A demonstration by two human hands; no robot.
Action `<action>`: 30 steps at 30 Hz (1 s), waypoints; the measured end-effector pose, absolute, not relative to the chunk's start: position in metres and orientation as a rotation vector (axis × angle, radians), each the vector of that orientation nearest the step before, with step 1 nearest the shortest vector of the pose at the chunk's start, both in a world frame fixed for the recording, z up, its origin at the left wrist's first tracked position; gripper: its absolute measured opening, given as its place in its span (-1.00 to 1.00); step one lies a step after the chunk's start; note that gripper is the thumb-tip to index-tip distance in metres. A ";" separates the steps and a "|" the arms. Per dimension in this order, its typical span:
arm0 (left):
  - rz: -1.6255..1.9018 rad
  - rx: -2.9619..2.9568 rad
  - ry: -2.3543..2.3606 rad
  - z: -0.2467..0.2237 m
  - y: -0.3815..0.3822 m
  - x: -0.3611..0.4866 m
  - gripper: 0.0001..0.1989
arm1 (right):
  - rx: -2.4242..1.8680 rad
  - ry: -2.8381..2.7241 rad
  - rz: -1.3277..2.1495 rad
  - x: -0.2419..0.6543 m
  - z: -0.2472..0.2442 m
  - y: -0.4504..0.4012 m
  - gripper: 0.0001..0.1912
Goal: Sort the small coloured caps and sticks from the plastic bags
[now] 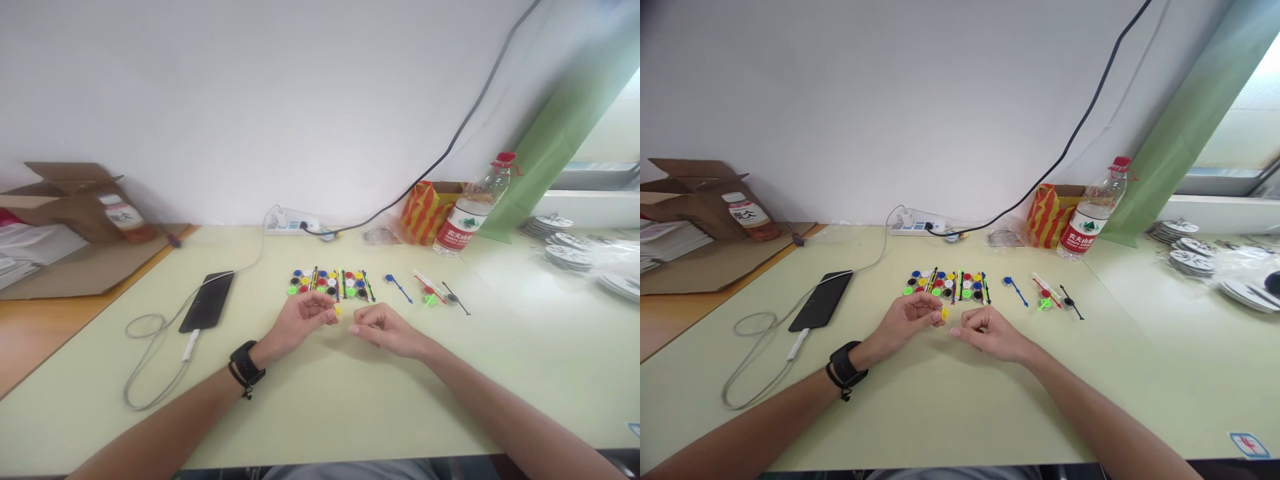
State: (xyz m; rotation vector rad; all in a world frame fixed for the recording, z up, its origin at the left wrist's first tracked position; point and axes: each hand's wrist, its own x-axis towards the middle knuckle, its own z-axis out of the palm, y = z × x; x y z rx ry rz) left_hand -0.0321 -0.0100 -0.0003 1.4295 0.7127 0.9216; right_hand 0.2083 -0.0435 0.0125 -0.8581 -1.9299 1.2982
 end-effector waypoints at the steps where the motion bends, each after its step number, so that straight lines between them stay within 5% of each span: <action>1: 0.917 1.433 0.712 0.000 -0.010 -0.032 -0.74 | -0.864 -1.887 1.284 0.208 0.014 -0.043 -0.45; 12: 0.873 1.434 0.715 -0.003 -0.010 -0.031 -0.73 | -0.912 -1.745 1.173 0.202 0.016 -0.047 -0.79; 21: 0.870 1.433 0.714 -0.001 -0.012 -0.032 -0.72 | -0.940 -1.795 1.136 0.204 0.013 -0.046 -0.71; 27: 0.890 1.410 0.726 -0.001 -0.011 -0.032 -0.70 | -0.948 -1.672 1.186 0.201 0.009 -0.047 -0.41; 30: 0.912 1.411 0.728 0.000 -0.011 -0.031 -0.70 | -0.966 -1.612 1.230 0.200 0.009 -0.048 -0.61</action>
